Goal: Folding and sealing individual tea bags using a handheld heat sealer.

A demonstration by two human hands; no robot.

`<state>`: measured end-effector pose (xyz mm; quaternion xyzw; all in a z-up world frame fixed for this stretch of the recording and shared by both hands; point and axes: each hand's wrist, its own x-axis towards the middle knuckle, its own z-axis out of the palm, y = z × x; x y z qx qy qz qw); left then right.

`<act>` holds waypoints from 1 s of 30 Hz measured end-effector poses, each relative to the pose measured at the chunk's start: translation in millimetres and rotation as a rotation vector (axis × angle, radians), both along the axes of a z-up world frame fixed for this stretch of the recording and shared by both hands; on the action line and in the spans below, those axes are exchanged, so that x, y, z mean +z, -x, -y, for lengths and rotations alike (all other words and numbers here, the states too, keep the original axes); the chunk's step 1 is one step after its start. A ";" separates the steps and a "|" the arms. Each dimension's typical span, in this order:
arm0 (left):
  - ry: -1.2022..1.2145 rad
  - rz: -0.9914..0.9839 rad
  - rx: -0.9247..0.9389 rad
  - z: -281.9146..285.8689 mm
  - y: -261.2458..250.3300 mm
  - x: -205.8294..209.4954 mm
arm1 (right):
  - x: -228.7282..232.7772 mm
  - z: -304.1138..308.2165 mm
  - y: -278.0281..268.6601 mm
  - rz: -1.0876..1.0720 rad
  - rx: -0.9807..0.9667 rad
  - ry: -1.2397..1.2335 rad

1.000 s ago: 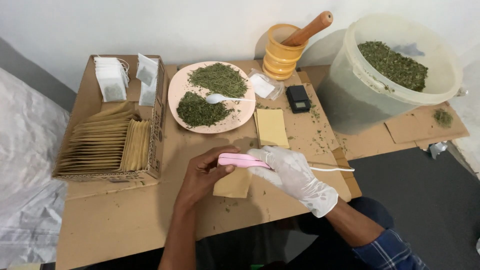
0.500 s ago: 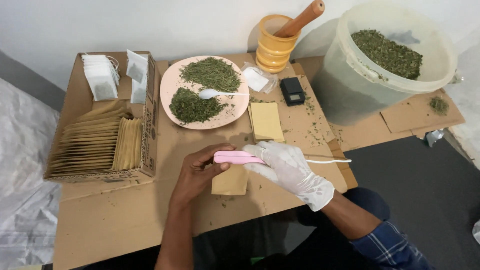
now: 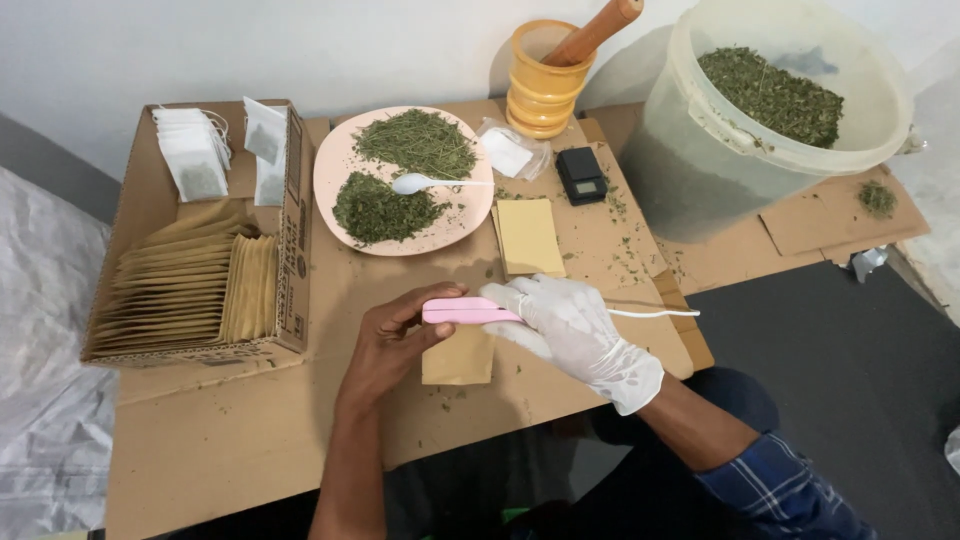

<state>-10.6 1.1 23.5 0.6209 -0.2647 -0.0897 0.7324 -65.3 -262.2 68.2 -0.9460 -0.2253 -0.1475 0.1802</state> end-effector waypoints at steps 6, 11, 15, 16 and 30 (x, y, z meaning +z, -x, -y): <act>0.010 0.005 0.017 -1.8 -1.5 -7.5 | -7.7 1.0 -3.8 0.022 0.009 -0.018; 0.015 -0.013 0.030 -2.0 1.3 -4.8 | -8.7 0.1 -5.3 0.027 -0.005 0.004; 0.021 -0.005 0.049 1.8 0.7 -8.4 | -4.3 -5.0 -6.6 0.016 0.001 -0.020; 0.039 -0.037 0.052 2.7 1.5 -7.1 | -2.6 -6.7 -6.8 0.009 -0.008 -0.043; -0.012 -0.224 -0.022 8.6 -0.3 6.5 | 22.5 0.1 -22.0 -0.044 -0.174 -0.032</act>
